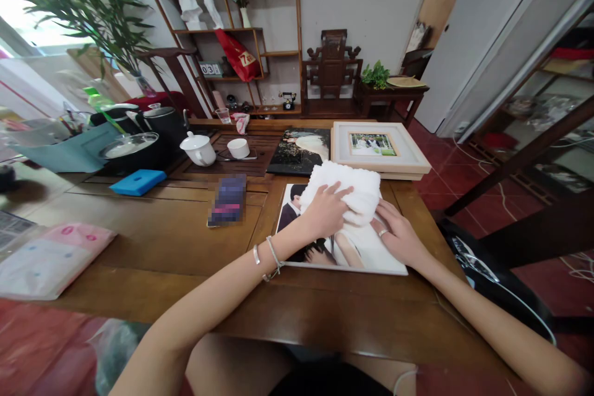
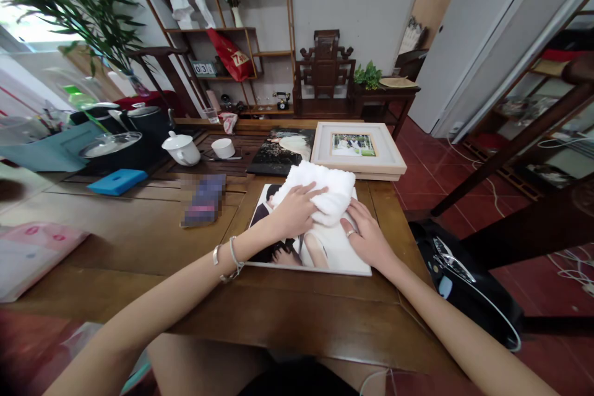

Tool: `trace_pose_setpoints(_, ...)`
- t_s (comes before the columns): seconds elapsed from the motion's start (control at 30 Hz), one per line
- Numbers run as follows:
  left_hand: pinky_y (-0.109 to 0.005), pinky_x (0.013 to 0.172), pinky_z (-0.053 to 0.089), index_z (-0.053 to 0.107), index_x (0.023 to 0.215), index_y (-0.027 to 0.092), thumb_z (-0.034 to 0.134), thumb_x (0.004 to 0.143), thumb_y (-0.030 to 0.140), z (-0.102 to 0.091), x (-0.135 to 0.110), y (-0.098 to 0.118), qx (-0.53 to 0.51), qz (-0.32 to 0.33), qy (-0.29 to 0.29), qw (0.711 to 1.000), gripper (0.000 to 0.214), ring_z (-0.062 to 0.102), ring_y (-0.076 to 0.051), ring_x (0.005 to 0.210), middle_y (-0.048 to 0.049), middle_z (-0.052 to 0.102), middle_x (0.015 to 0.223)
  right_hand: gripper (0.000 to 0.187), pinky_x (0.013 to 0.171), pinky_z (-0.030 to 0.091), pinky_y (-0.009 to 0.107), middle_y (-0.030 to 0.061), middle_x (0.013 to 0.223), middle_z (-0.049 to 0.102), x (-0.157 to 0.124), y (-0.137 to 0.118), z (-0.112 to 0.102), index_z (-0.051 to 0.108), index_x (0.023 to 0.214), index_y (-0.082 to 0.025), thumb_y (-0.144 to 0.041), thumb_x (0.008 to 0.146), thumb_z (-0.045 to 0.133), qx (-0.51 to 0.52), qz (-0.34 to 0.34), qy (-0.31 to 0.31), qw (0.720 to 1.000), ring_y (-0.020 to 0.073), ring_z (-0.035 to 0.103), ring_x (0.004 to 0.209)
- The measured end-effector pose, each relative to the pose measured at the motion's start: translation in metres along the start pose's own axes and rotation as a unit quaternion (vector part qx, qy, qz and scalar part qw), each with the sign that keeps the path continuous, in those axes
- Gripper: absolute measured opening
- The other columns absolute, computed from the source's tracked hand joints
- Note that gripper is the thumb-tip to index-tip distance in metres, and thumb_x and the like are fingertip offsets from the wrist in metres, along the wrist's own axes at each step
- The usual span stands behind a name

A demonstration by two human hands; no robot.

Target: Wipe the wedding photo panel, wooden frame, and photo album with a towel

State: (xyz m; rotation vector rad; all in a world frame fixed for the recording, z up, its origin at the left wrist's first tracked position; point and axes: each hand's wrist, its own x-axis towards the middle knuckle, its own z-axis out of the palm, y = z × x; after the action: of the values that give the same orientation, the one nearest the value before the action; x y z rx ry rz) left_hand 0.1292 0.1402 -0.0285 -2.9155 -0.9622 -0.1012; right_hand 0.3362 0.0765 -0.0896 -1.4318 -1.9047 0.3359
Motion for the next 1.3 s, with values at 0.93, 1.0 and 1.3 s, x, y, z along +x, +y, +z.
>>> trace_pose_setpoints(0.93, -0.046, 0.113, 0.033, 0.059, 0.130, 0.018, 0.051, 0.082, 0.008, -0.005, -0.058, -0.058, -0.048, -0.081, 0.023, 0.995, 0.050, 0.045, -0.028, 0.134, -0.0125, 0.055, 0.140, 0.043, 0.117, 0.032, 0.056, 0.0100, 0.144, 0.054, 0.000, 0.003, 0.001, 0.059, 0.132, -0.024, -0.036, 0.093, 0.049, 0.018, 0.022, -0.001, 1.000, 0.0276, 0.044, 0.138)
trace_pose_setpoints(1.0, -0.048, 0.113, 0.032, 0.062, 0.127, 0.018, 0.053, 0.076, 0.004, -0.007, -0.071, -0.045, -0.043, -0.080, 0.013, 0.996, 0.053, 0.041, -0.031, 0.137, -0.0134, 0.049, 0.145, 0.042, 0.117, 0.032, 0.056, 0.0087, 0.144, 0.054, 0.000, 0.003, 0.001, 0.059, 0.132, -0.026, -0.036, 0.092, 0.050, 0.025, 0.020, 0.003, 0.999, 0.0275, 0.045, 0.138)
trace_pose_setpoints(1.3, -0.058, 0.110, 0.032, 0.066, 0.122, 0.016, 0.061, 0.073, 0.016, -0.021, -0.147, 0.039, -0.049, -0.023, -0.035, 0.998, 0.049, 0.032, -0.042, 0.140, -0.0167, 0.033, 0.155, 0.044, 0.117, 0.031, 0.054, 0.0111, 0.145, 0.052, 0.000, 0.001, 0.002, 0.057, 0.134, -0.022, -0.036, 0.093, 0.048, 0.010, 0.024, 0.000, 1.000, 0.0275, 0.044, 0.138)
